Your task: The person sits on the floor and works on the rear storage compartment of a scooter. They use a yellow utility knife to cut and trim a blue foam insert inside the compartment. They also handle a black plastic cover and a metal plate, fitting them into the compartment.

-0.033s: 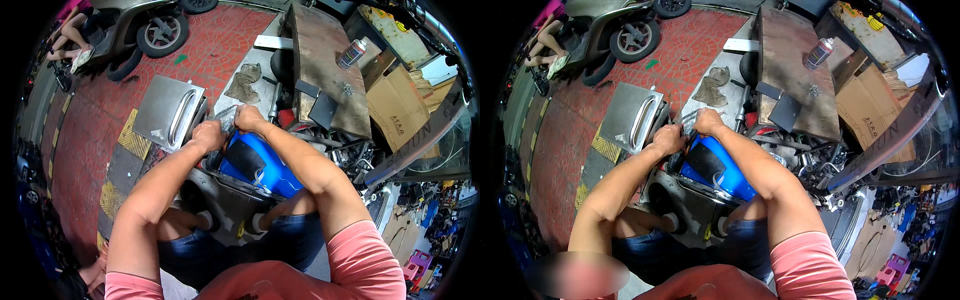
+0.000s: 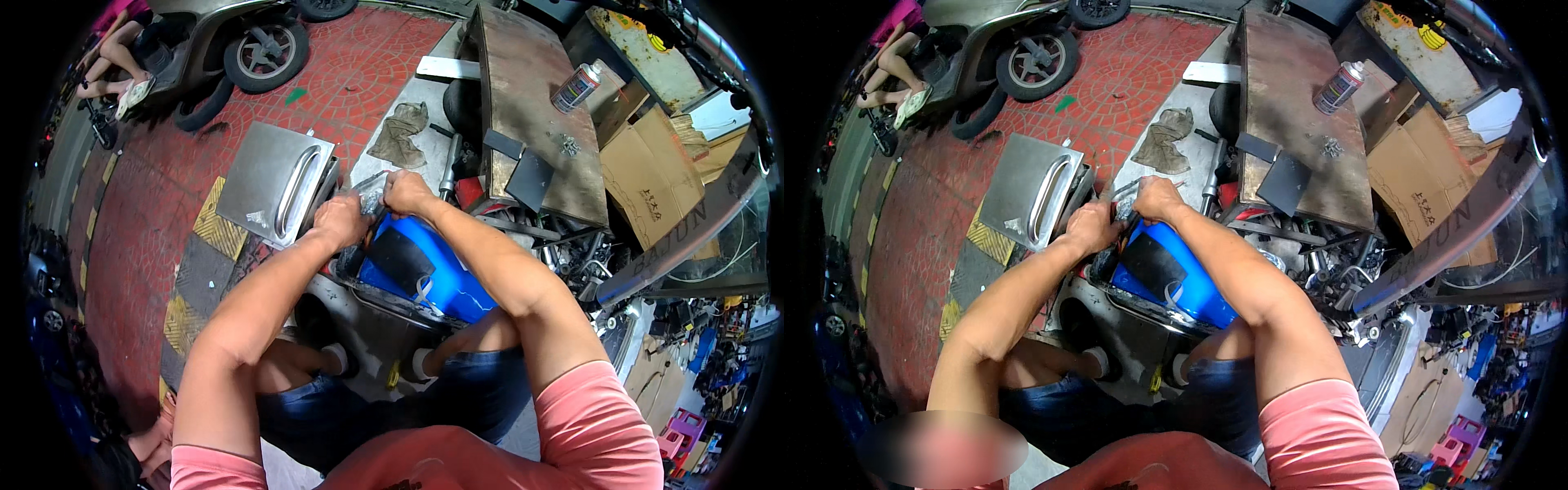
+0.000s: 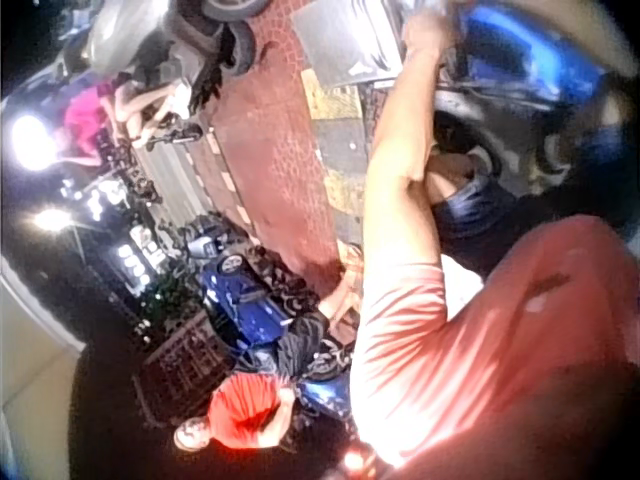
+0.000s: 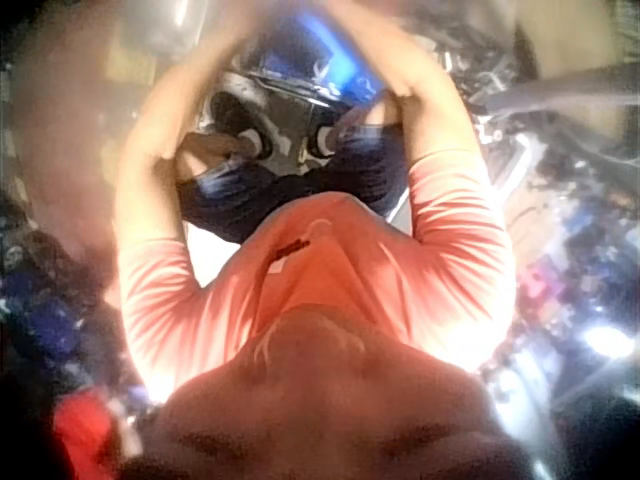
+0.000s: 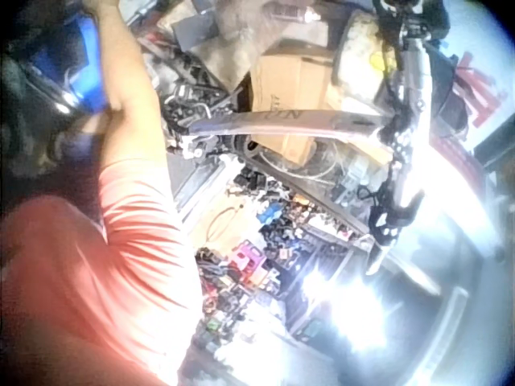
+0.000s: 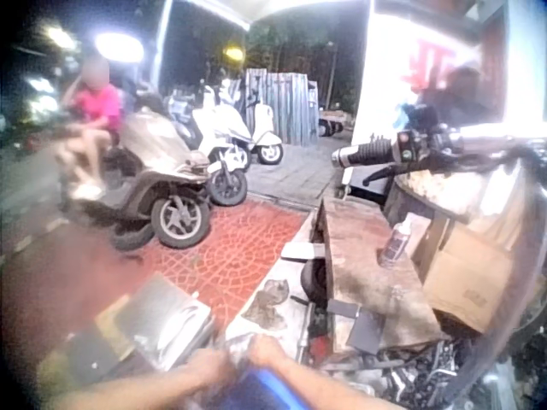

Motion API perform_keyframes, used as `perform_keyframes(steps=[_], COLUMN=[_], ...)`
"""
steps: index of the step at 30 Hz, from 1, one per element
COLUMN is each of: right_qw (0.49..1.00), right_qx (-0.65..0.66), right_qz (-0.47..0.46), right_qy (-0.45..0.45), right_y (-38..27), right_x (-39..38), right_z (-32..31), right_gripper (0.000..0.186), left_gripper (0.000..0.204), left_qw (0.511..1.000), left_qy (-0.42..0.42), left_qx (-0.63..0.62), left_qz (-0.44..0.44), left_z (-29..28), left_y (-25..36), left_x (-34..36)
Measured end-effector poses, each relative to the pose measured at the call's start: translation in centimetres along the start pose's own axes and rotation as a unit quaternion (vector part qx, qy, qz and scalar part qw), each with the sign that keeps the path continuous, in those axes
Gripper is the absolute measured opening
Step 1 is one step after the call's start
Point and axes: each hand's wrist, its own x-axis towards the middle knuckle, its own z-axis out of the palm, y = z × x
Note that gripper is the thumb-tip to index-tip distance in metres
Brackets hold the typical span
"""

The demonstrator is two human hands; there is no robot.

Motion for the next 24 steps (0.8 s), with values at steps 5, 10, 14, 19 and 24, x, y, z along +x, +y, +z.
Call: perform_keyframes(steps=[5,10,14,19,24], right_qw=[0.998,0.996,0.986,0.976,0.979], right_qx=[-0.035,-0.061,-0.126,-0.164,-0.168], right_qz=[-0.051,-0.061,-0.089,-0.078,-0.070], right_qy=[0.025,-0.035,-0.070,-0.117,-0.087], right_y=[0.6,0.4,0.7,0.0,-1.8], right_x=[0.0,0.7,1.7,3.3,2.7], right_z=[0.4,0.0,0.0,0.8,0.9], right_gripper=[0.020,0.023,0.023,0.021,0.021], left_gripper=[0.062,0.063,0.061,0.061,0.060], left_qw=[0.997,0.978,0.968,0.984,0.978], left_qy=[-0.027,-0.084,-0.106,-0.051,-0.007], left_qx=[-0.077,-0.187,-0.217,-0.151,-0.131], left_qz=[-0.013,-0.040,-0.064,-0.079,-0.163], left_z=[0.5,1.8,1.6,4.3,5.1], left_y=[-0.6,-1.3,-0.2,-0.8,0.5], left_x=[0.8,1.3,1.8,2.9,1.8])
